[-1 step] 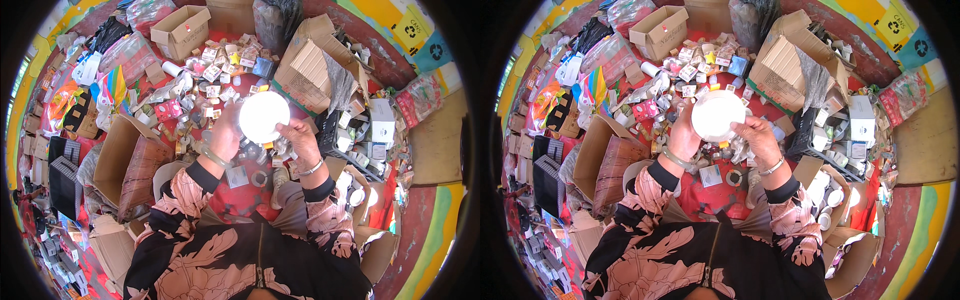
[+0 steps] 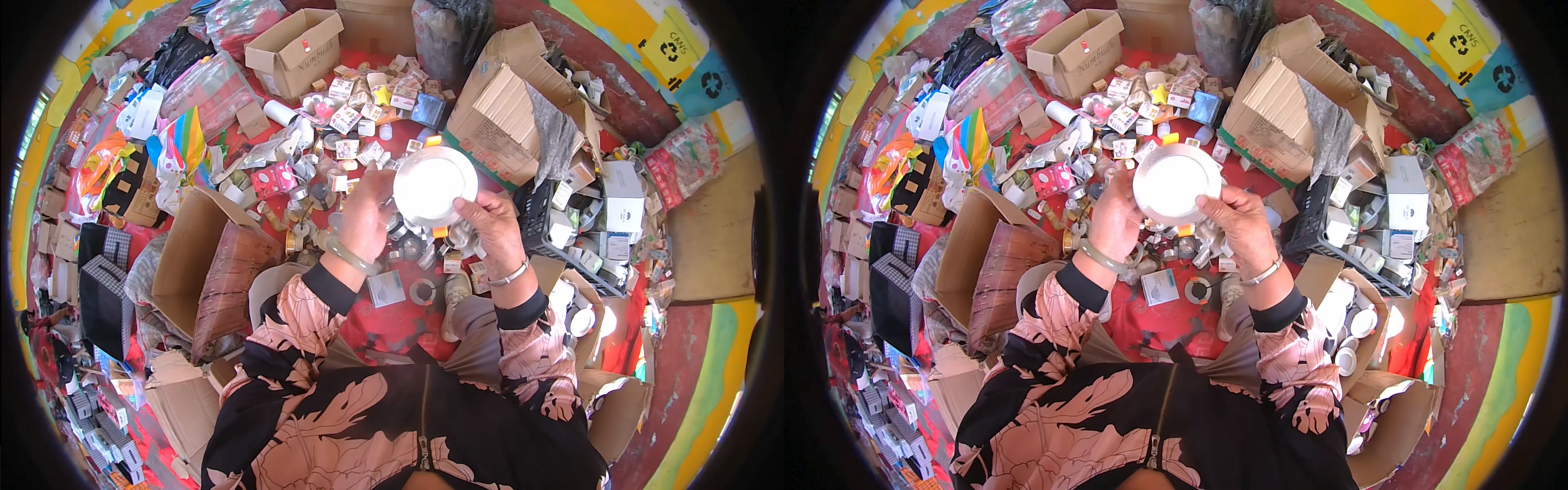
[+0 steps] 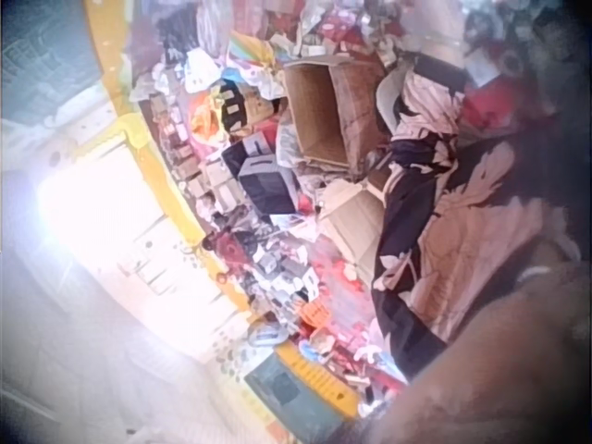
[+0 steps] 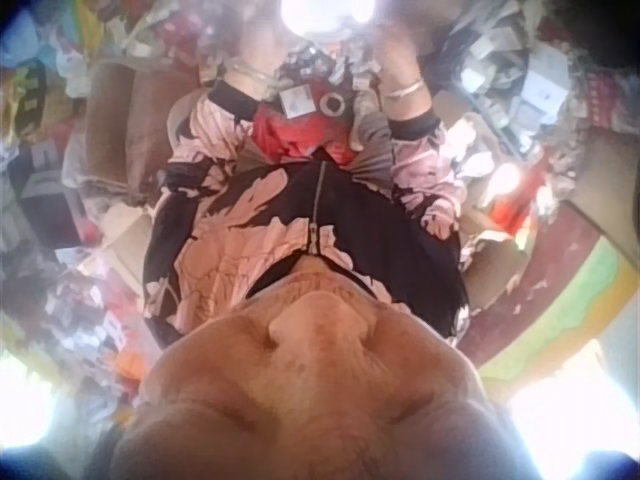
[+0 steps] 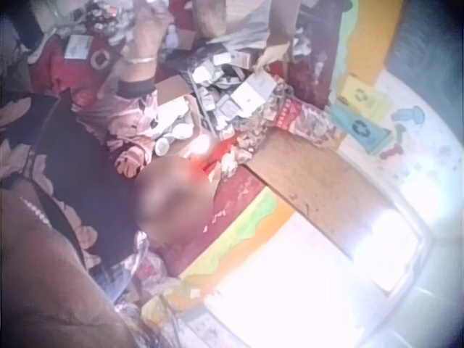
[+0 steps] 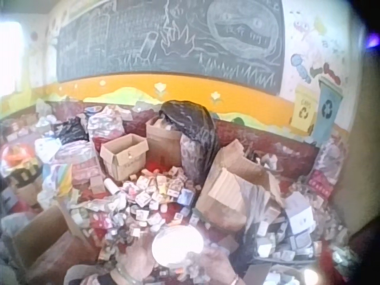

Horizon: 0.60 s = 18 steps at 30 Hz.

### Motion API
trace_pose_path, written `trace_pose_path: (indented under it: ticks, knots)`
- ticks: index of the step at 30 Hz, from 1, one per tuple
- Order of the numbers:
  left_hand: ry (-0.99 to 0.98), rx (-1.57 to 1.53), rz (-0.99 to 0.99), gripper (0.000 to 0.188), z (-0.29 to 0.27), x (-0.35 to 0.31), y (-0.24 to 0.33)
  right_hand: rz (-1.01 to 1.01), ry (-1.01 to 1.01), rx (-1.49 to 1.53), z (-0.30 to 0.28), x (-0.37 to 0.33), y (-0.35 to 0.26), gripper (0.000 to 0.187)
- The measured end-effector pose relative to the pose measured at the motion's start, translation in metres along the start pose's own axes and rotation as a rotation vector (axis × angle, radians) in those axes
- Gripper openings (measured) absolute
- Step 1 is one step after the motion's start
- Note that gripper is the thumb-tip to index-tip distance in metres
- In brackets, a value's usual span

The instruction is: The person sits on the floor and cleans small white containers using a cloth and a small brush. They wipe the inside and outside of each container, then place them into a cardboard box.

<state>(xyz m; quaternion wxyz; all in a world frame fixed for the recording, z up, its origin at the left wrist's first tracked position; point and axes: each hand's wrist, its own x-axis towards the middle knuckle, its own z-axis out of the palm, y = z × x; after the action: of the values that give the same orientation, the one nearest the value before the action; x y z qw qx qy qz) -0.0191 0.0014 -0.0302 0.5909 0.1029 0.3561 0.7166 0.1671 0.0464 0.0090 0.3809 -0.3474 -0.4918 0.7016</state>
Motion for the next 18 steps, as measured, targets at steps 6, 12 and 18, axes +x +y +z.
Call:
trace_pose_path:
  ticks: [6, 12, 18]
  knots:
    - [-0.298, 0.064, -0.038, 0.063, 0.001, -0.006, -0.005, -0.877, 0.315, -1.235, 0.011, 0.000, -0.008, 0.015]
    - [-0.513, 0.023, 0.045, 0.085, 0.022, -0.017, -0.002, -1.119, 0.202, -1.593, 0.027, -0.010, 0.001, 0.013]
    - [-0.457, -0.011, 0.130, 0.080, 0.020, -0.014, 0.008, -0.805, 0.092, -1.144, 0.032, -0.015, -0.001, 0.017]
